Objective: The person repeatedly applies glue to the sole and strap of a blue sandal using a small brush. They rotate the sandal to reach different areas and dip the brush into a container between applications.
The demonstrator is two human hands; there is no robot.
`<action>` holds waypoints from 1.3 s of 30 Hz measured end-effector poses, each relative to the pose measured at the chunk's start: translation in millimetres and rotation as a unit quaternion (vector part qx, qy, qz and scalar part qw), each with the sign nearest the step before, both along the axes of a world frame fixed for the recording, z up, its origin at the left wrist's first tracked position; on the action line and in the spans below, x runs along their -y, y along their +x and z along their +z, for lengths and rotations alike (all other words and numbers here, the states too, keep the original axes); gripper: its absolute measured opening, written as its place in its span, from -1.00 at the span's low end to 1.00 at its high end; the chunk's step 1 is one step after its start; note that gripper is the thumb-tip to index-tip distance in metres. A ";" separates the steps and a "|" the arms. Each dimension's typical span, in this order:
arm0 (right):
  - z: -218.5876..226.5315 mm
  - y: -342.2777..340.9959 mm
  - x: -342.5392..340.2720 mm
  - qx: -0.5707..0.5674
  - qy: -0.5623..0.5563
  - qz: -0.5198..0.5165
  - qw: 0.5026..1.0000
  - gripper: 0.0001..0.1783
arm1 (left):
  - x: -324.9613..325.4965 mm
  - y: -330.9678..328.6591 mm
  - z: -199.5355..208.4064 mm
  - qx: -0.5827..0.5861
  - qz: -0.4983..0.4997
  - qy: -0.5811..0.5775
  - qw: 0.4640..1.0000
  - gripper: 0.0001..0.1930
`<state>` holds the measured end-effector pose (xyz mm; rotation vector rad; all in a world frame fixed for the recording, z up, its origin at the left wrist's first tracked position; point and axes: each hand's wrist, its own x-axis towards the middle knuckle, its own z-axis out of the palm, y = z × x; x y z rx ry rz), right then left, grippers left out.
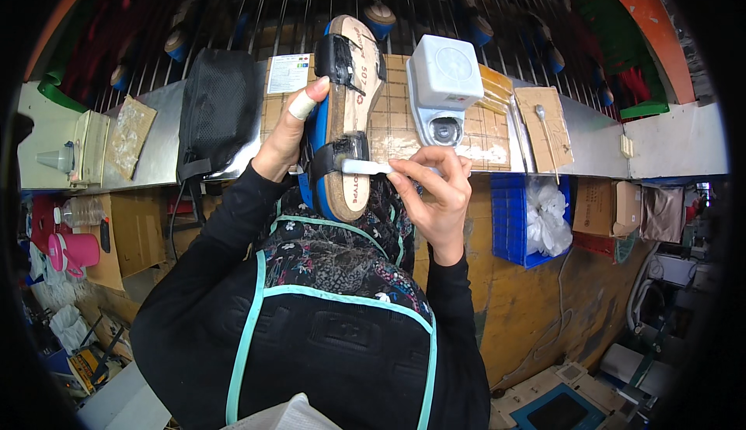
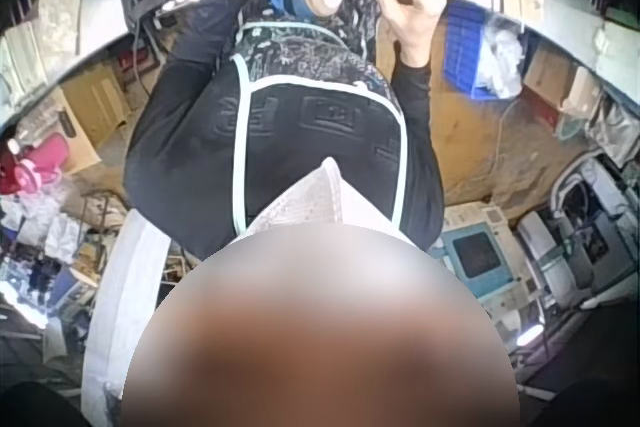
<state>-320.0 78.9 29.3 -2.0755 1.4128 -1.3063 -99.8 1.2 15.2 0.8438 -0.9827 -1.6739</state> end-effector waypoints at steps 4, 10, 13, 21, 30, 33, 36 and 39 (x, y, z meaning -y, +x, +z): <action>7.8 -8.7 2.5 -0.033 0.010 0.048 0.998 -0.77 | -3.6 0.5 3.9 0.024 -0.015 -0.004 1.000 -0.32; 13.2 -1.6 18.2 0.076 -0.005 0.017 0.997 -0.81 | -8.2 -5.1 4.3 0.009 -0.031 -0.009 0.999 -0.30; 19.8 -8.3 16.2 0.062 0.092 0.087 0.990 -0.81 | -7.8 -2.7 1.7 0.011 -0.033 -0.006 0.999 -0.30; -2.3 1.8 44.7 0.141 0.022 -0.026 0.989 -0.82 | -18.4 -1.7 -1.4 -0.087 -0.075 0.009 0.993 -0.43; -6.9 -1.8 -4.5 0.218 0.225 0.115 0.943 -0.84 | -19.9 15.9 -18.3 -0.046 0.057 0.017 0.997 -0.40; -5.3 0.6 -14.5 0.142 0.164 0.072 0.973 -0.84 | -18.3 20.9 -17.1 -0.003 0.077 -0.023 0.997 -0.37; -3.7 7.5 -20.0 0.118 0.152 0.024 0.981 -0.82 | -18.6 20.9 -13.9 0.016 0.085 -0.037 0.996 -0.37; -3.2 13.9 -20.7 0.110 0.144 -0.001 0.984 -0.83 | -21.5 19.9 -11.8 0.027 0.096 -0.037 0.994 -0.25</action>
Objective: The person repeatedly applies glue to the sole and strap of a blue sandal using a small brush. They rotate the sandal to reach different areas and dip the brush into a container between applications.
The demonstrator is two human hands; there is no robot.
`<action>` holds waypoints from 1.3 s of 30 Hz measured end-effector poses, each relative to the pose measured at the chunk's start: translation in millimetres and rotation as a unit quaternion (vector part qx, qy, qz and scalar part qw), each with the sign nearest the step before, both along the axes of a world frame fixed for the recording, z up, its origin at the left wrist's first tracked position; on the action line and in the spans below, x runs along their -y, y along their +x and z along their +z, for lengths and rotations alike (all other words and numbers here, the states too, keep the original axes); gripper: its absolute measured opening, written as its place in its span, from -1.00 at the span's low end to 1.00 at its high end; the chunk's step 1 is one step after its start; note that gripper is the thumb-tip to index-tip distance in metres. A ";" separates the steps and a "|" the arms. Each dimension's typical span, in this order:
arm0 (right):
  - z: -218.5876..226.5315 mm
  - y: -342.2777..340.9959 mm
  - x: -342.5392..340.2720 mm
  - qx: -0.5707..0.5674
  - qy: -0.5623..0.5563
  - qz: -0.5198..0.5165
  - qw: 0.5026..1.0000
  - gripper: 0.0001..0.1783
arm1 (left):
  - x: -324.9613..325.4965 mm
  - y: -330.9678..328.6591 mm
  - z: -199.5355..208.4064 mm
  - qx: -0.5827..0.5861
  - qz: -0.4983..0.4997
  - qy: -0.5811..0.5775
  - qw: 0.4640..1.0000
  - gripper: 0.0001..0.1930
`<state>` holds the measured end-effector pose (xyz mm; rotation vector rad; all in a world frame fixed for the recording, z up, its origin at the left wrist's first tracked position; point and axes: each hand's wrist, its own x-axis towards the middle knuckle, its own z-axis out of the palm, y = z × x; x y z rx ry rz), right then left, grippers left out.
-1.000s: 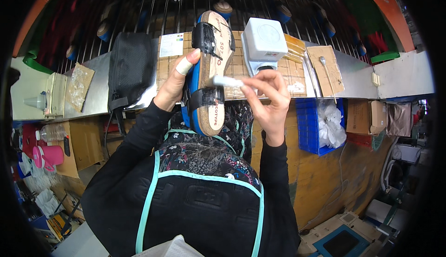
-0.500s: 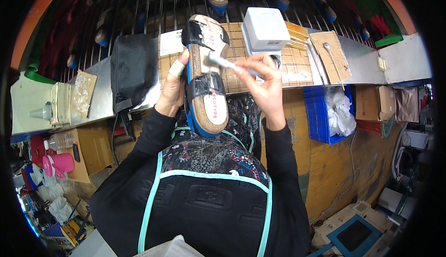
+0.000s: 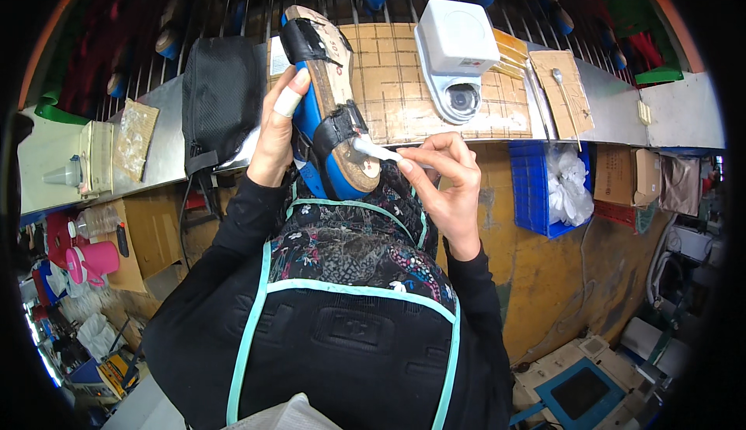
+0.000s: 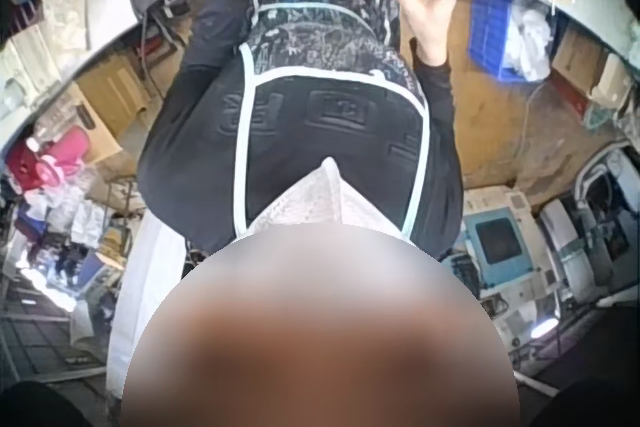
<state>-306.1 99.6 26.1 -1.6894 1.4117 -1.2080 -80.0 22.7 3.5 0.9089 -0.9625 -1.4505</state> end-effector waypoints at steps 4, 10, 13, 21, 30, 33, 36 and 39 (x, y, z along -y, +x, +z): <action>-1.8 4.6 0.1 -0.073 -0.043 -0.037 0.996 -0.81 | -3.8 -1.0 -0.9 0.024 0.022 0.002 0.999 -0.22; -10.0 7.9 -0.5 -0.156 -0.165 -0.077 0.971 -0.75 | -2.8 -1.5 0.0 0.039 0.022 -0.019 0.999 -0.20; -13.0 3.2 1.2 -0.151 -0.185 -0.048 0.970 -0.75 | -1.3 -2.8 2.9 0.027 0.023 -0.010 0.999 -0.24; -18.9 -11.1 -2.3 -0.081 -0.141 -0.019 0.986 -0.76 | 15.5 -4.5 0.8 -0.025 -0.030 0.044 0.998 -0.37; -7.1 -19.8 6.5 -0.023 -0.160 0.008 0.987 -0.76 | 27.5 -18.8 7.5 -0.093 -0.086 0.121 0.985 -0.41; -1.0 -22.2 14.1 -0.034 -0.204 0.028 0.978 -0.75 | 29.6 -24.4 8.0 -0.091 -0.098 0.146 0.980 -0.42; 4.3 -22.2 20.1 -0.029 -0.235 0.045 0.971 -0.74 | 29.3 -29.2 3.9 -0.098 -0.115 0.147 0.978 -0.43; 9.6 -20.9 25.6 -0.029 -0.250 0.067 0.965 -0.72 | 24.2 -33.3 -3.7 -0.175 -0.170 0.232 0.941 -0.45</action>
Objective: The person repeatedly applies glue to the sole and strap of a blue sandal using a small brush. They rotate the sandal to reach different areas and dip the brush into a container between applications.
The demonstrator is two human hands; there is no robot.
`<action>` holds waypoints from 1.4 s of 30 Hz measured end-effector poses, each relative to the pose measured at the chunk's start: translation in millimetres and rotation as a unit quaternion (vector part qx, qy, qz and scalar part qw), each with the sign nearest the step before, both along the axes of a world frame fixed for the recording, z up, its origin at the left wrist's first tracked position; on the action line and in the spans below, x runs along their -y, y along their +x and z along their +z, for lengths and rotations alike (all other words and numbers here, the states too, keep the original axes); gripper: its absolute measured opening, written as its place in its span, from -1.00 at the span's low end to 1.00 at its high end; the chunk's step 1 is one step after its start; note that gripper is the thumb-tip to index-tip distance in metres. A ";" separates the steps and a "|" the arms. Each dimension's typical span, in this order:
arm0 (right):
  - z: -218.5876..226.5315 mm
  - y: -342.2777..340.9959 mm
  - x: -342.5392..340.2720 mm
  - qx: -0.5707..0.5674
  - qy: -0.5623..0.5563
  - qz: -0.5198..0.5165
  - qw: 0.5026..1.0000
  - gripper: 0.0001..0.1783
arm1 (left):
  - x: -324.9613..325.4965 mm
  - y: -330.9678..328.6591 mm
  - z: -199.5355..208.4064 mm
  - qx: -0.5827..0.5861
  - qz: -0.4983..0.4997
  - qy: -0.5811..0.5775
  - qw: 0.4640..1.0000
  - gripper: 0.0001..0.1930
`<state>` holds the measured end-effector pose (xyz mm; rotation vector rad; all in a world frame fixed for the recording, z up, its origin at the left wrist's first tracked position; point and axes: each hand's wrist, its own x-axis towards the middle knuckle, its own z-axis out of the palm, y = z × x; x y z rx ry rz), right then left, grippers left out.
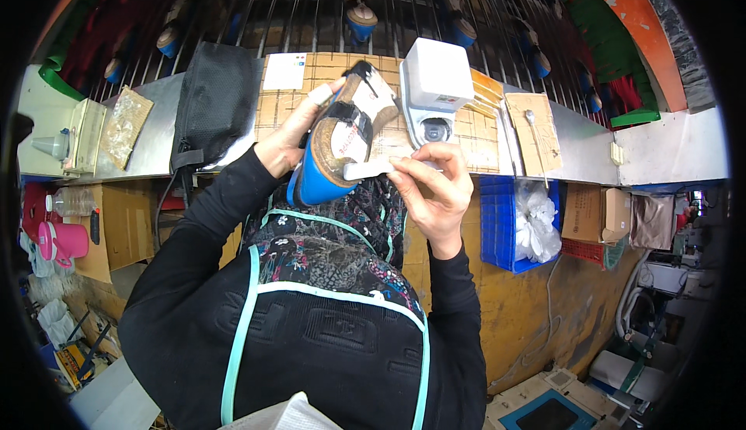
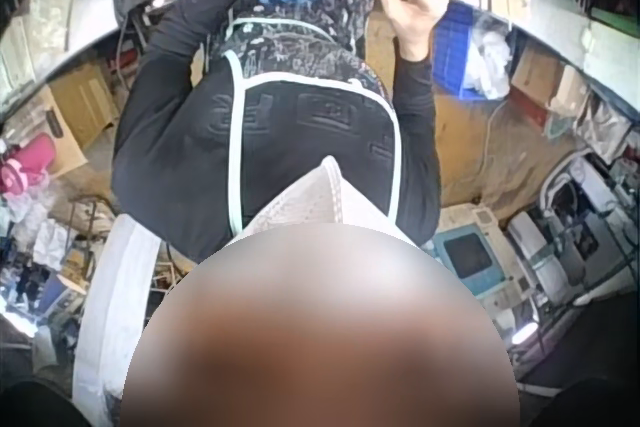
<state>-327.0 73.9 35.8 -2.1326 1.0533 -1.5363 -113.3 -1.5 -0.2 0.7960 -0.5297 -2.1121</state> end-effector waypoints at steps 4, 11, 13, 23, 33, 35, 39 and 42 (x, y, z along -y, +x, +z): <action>6.8 2.2 6.5 -0.022 -0.004 0.038 0.999 -0.71 | -16.8 -3.4 -11.1 -0.099 -0.032 0.087 0.991 -0.50; 13.3 4.7 16.5 -0.057 0.038 0.115 0.991 -0.71 | -56.0 10.5 -25.6 -0.308 -0.273 0.102 0.906 -0.49; 12.5 4.0 21.6 -0.067 0.054 0.147 0.985 -0.71 | -64.0 6.6 -28.5 -0.414 -0.327 0.170 0.833 -0.47; -2.0 -5.2 38.5 -0.100 0.080 0.202 0.971 -0.76 | -92.4 4.4 -12.5 0.099 -0.141 -0.237 0.956 -0.49; -3.3 -9.4 38.4 -0.088 0.221 0.208 0.949 -0.79 | -96.4 0.2 -22.1 -0.069 -0.121 -0.030 0.990 -0.48; -4.6 -12.5 37.2 -0.095 0.209 0.211 0.950 -0.79 | -93.8 2.5 -23.7 0.008 -0.158 -0.118 0.980 -0.46; -8.9 -18.5 33.4 -0.102 0.179 0.214 0.955 -0.77 | -94.9 2.1 -26.7 -0.030 -0.202 -0.112 0.973 -0.44; -8.3 -23.4 29.8 -0.121 0.149 0.202 0.961 -0.76 | -95.2 0.5 -29.8 -0.129 -0.239 -0.020 0.962 -0.42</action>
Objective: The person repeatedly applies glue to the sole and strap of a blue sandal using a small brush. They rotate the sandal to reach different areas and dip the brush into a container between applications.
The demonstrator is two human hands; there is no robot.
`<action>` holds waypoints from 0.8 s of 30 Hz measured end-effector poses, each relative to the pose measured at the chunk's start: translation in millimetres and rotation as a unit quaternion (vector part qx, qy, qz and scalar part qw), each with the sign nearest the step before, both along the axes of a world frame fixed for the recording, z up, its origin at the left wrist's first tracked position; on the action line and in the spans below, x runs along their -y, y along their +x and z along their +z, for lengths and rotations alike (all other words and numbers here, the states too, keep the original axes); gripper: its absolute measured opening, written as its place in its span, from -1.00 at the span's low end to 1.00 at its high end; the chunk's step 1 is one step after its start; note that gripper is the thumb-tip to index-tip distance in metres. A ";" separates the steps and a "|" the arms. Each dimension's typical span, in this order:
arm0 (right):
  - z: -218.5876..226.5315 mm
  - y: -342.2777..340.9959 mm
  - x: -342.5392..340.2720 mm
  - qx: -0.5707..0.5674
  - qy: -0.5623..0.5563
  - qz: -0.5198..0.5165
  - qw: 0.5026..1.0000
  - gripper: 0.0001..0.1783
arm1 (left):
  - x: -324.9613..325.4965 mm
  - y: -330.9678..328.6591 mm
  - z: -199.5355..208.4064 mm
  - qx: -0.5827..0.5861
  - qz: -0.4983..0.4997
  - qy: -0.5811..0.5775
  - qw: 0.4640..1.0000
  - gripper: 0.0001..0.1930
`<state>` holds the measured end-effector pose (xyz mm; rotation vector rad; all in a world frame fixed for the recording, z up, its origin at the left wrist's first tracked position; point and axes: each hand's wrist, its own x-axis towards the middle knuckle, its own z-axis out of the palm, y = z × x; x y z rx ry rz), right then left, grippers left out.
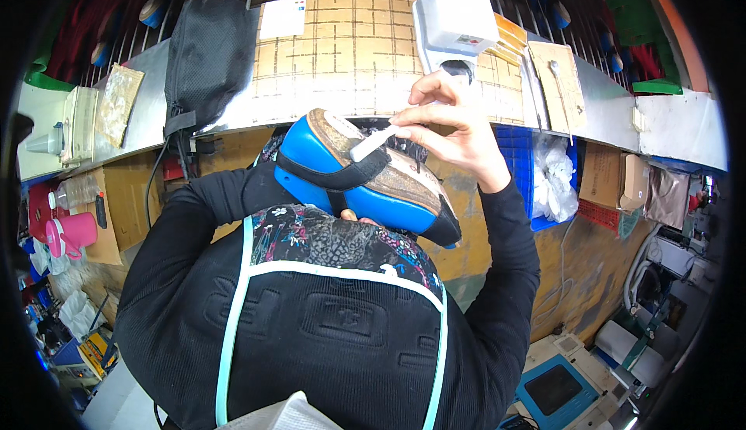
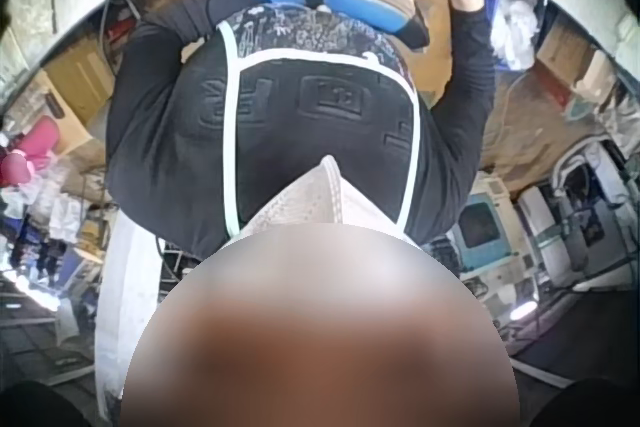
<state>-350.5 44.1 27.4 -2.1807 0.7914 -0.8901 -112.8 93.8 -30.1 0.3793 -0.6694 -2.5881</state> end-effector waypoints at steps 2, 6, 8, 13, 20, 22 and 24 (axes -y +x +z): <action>3.4 -3.6 -2.9 -0.015 0.002 -0.005 1.000 -0.75 | -0.3 -0.6 -2.3 -0.023 -0.022 0.035 0.999 -0.41; 16.7 -12.8 -2.3 -0.106 -0.090 0.001 0.990 -0.75 | -1.2 -1.8 -6.0 -0.041 -0.048 0.071 0.995 -0.38; 20.2 -13.7 0.8 -0.079 -0.061 0.015 0.995 -0.75 | -1.1 -2.8 -6.6 -0.047 -0.056 0.083 0.994 -0.37; 17.3 -6.2 0.3 -0.009 0.013 -0.003 1.000 -0.75 | 0.5 -2.9 -7.8 -0.060 -0.076 0.110 0.989 -0.33; 38.4 -27.6 2.4 -0.181 -0.124 -0.075 0.973 -0.84 | 3.2 -9.3 -32.4 -0.122 -0.118 0.215 0.962 -0.26; 46.1 -32.3 -5.4 -0.208 -0.178 -0.194 0.942 -0.83 | 20.8 -16.4 -37.7 -0.322 -0.242 0.361 0.841 -0.21; 48.3 -26.6 -20.9 -0.074 -0.116 -0.288 0.948 -0.81 | 47.3 -15.8 -34.4 -0.247 -0.122 0.124 0.953 -0.24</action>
